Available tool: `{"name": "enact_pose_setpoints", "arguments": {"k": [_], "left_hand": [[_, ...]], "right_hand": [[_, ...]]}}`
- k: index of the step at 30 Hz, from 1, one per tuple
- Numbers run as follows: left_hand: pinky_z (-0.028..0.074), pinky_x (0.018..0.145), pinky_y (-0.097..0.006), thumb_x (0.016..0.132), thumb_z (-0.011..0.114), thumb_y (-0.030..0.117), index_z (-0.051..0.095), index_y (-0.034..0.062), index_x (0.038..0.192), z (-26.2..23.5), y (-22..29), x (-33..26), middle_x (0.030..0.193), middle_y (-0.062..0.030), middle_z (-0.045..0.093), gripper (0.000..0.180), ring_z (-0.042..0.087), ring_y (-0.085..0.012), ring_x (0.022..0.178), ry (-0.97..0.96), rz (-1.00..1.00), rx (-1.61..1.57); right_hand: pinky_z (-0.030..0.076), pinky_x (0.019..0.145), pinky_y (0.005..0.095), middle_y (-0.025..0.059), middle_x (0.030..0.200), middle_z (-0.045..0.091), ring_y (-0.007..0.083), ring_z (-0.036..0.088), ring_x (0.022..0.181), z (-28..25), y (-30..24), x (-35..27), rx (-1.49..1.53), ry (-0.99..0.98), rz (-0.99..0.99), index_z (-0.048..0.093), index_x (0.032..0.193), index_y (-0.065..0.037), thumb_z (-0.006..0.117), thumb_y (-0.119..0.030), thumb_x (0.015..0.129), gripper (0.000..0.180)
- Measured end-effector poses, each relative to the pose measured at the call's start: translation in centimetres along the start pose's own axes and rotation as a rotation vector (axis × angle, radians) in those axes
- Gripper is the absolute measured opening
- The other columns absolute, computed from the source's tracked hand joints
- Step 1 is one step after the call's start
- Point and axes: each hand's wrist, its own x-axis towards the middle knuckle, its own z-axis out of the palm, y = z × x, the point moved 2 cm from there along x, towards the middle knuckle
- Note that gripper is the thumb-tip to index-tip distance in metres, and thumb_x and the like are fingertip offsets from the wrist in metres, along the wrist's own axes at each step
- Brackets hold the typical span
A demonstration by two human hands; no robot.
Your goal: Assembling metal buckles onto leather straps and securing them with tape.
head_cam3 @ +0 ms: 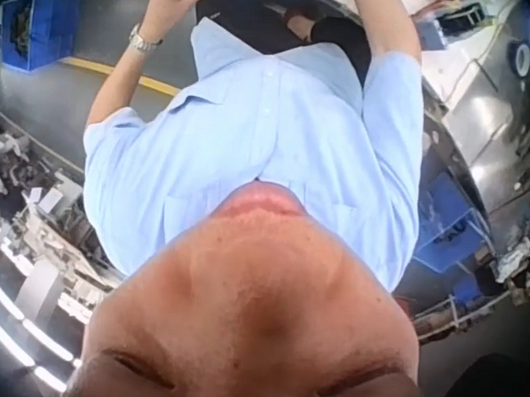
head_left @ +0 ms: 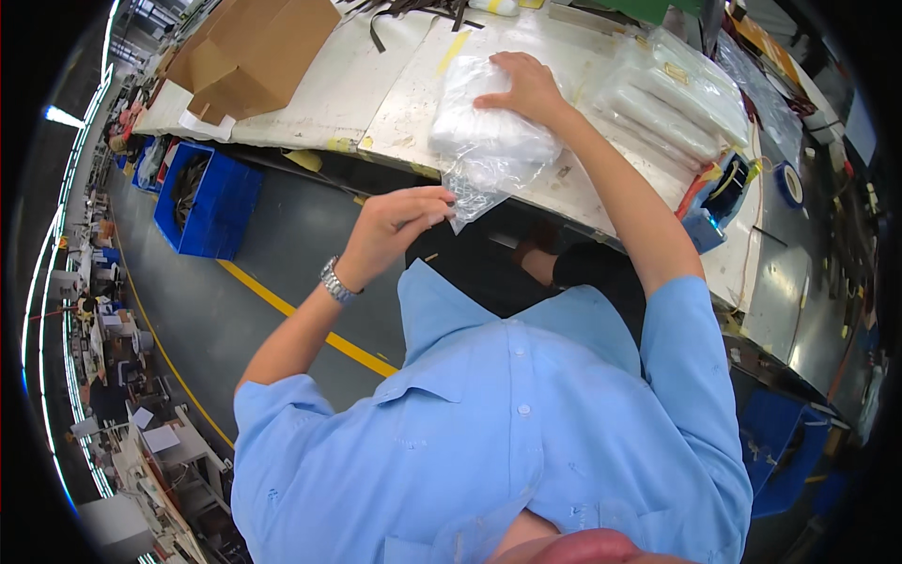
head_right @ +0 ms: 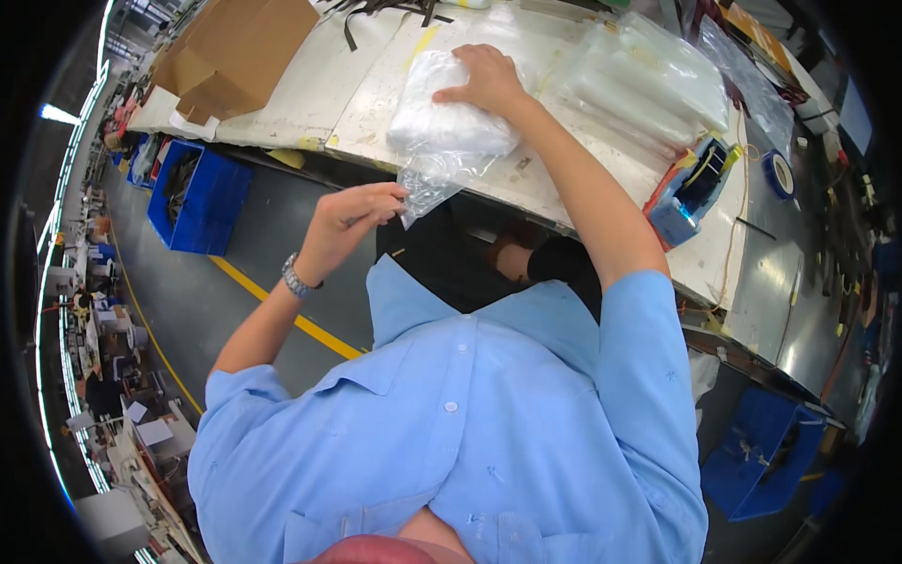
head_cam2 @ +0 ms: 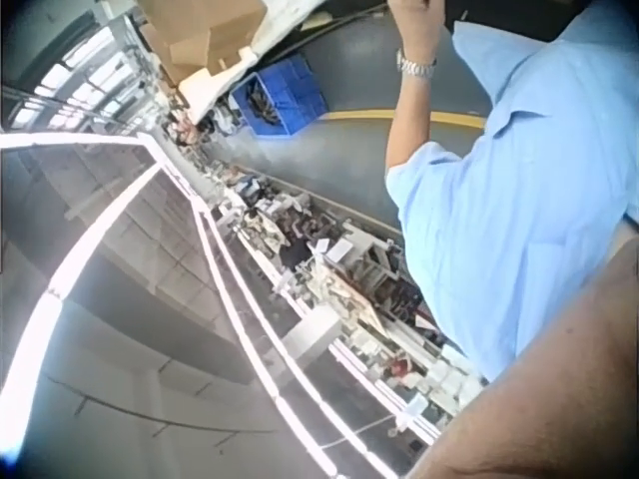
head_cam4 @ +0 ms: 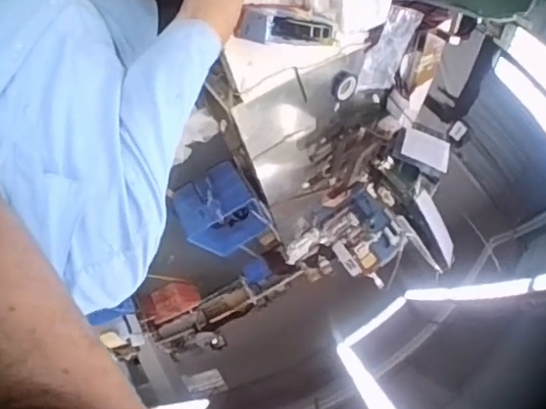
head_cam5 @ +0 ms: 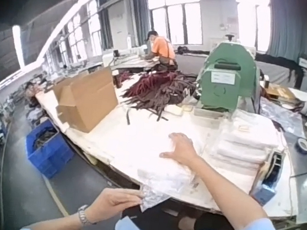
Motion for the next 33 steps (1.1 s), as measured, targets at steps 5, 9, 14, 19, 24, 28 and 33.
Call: {"name": "enact_pose_setpoints", "arguments": {"k": [5,9,14,19,24,28,33], "left_hand": [[0.063,0.079,-0.031,0.089,0.076,-0.005,0.08,0.0059,0.112,5.7,-1.5,-4.5,0.133,-0.0132,0.071,0.025,0.077,-0.0201,0.102,0.35,0.053,0.147],[0.061,0.075,-0.029,0.089,0.077,-0.006,0.081,0.0066,0.11,7.4,-1.5,-5.5,0.136,-0.0128,0.066,0.025,0.075,-0.0177,0.092,0.571,-0.062,0.036],[0.053,0.065,-0.026,0.089,0.077,-0.006,0.082,0.0074,0.111,6.4,-2.3,-5.0,0.12,-0.0076,0.066,0.026,0.064,-0.0114,0.074,0.555,-0.016,0.008],[0.046,0.058,-0.023,0.093,0.074,-0.004,0.082,0.0077,0.113,4.4,-1.9,-4.8,0.092,-0.0046,0.066,0.025,0.057,-0.0072,0.067,0.464,-0.08,-0.188],[0.045,0.058,-0.021,0.101,0.068,0.0,0.079,-0.0035,0.115,4.2,-2.6,-4.3,0.085,-0.0019,0.065,0.018,0.055,-0.0061,0.062,0.459,-0.248,-0.677],[0.048,0.059,-0.022,0.104,0.065,0.003,0.079,-0.0031,0.117,4.6,-2.5,-3.3,0.092,-0.0034,0.066,0.02,0.055,-0.0062,0.063,0.708,-0.222,-0.57],[0.053,0.061,-0.024,0.106,0.064,0.006,0.074,-0.0064,0.123,3.2,-1.4,-3.4,0.097,-0.0066,0.069,0.023,0.058,-0.0071,0.064,0.8,-0.248,-0.661]], "right_hand": [[0.045,0.117,0.0456,0.0138,0.149,0.063,0.034,0.058,0.137,-4.7,-5.5,-3.6,0.198,0.192,-0.075,0.068,0.138,-0.009,0.08,-0.026,0.09,0.052],[0.043,0.119,0.0497,0.0098,0.149,0.061,0.036,0.052,0.143,-8.4,-14.3,-10.9,0.212,-0.222,-0.533,0.068,0.136,-0.011,0.079,-0.008,0.084,0.053],[0.041,0.115,0.0467,0.0058,0.129,0.064,0.0327,0.053,0.134,-6.5,-14.3,-12.7,-0.058,-0.345,-0.613,0.068,0.123,-0.011,0.081,-0.011,0.081,0.044],[0.046,0.105,0.0435,0.0047,0.101,0.065,0.0279,0.061,0.109,-7.9,-15.0,-10.5,0.041,-0.319,-0.729,0.069,0.094,-0.008,0.081,-0.017,0.086,0.017],[0.052,0.08,0.0406,0.0104,0.073,0.06,0.0286,0.061,0.08,-7.7,-14.9,-9.9,0.226,-0.421,-0.594,0.063,0.074,-0.004,0.077,-0.015,0.093,0.026],[0.053,0.074,0.0431,0.0126,0.07,0.062,0.0337,0.06,0.072,-7.2,-15.2,-9.3,0.202,-0.415,-0.478,0.072,0.084,-0.005,0.073,-0.022,0.097,0.022],[0.049,0.065,0.0414,0.0129,0.069,0.061,0.0309,0.06,0.066,-7.0,-15.0,-8.9,0.336,-0.327,-0.416,0.08,0.107,-0.004,0.072,-0.012,0.097,0.015]]}}
